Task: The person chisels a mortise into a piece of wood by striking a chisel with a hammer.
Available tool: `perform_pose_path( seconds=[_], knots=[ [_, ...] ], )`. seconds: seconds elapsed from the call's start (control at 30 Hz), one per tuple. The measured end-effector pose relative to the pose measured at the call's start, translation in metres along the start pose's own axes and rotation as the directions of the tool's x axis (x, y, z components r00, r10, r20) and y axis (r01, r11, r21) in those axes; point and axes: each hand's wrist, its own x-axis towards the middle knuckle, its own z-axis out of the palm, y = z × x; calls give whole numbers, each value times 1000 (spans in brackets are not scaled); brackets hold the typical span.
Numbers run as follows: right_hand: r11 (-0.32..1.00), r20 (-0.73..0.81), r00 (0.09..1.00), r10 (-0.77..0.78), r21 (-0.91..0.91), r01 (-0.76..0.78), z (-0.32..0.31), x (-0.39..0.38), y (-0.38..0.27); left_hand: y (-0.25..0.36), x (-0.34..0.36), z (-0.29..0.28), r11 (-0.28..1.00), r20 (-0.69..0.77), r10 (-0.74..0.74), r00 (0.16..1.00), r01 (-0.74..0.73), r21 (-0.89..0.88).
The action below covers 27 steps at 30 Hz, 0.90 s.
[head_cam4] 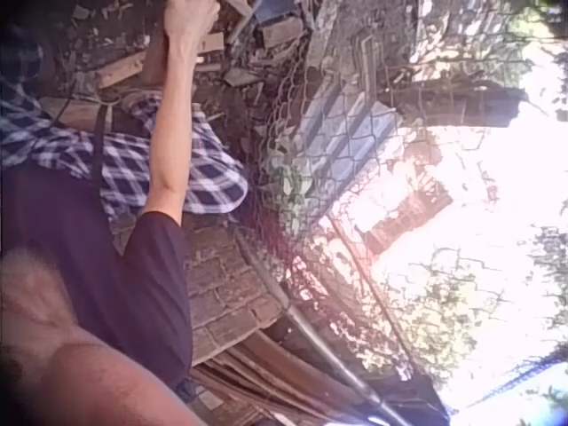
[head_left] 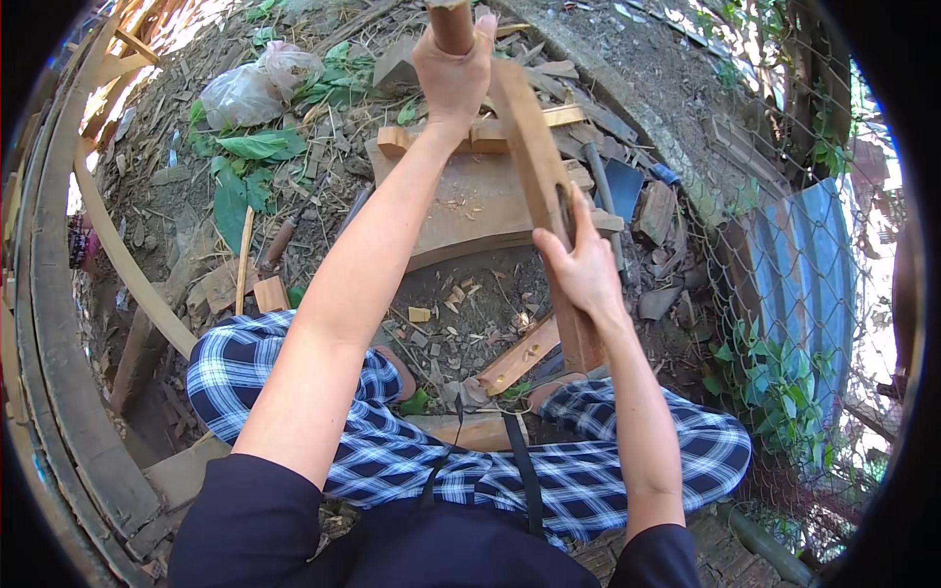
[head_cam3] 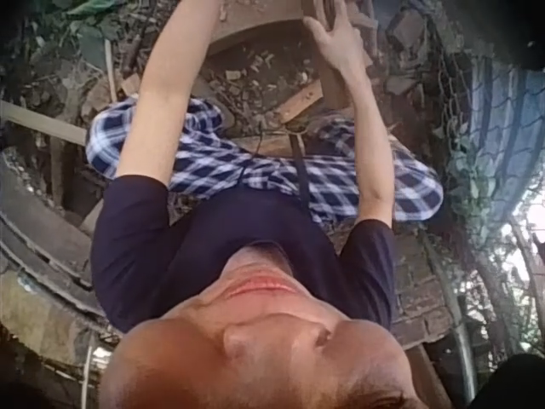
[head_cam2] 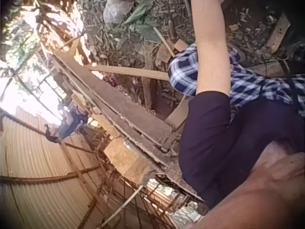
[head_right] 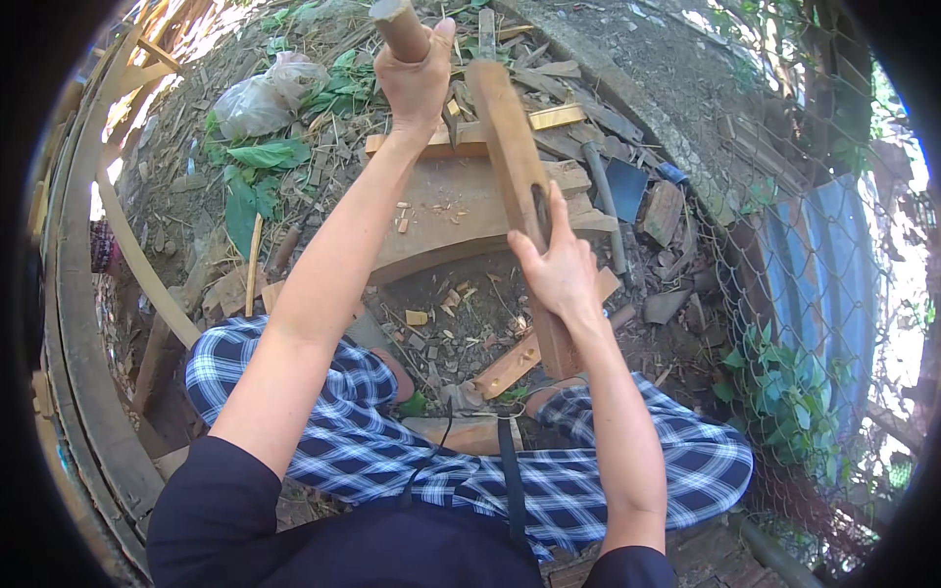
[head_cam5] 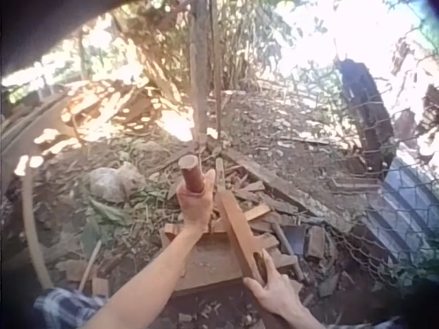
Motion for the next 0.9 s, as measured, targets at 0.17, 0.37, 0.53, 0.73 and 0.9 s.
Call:
perform_pose_path(
  seconds=[0.17,0.37,0.53,0.73,0.9],
  knots=[
    [997,16,1000,15,-82,-13,15,-10,5,13,-1,-11,976,3,-202,979,201,-78],
    [992,36,998,48,-118,-44,15,-7,2,8,7,-20,923,-14,-193,981,177,-342],
    [997,46,997,55,-58,-52,11,-8,8,13,0,-7,923,-130,-218,967,160,-350],
    [997,50,998,48,-59,-45,15,-8,-1,22,-16,21,958,-328,190,925,-101,269],
    [996,45,998,54,-79,-50,17,-8,0,25,-22,28,951,-178,249,952,-207,228]
  ],
)
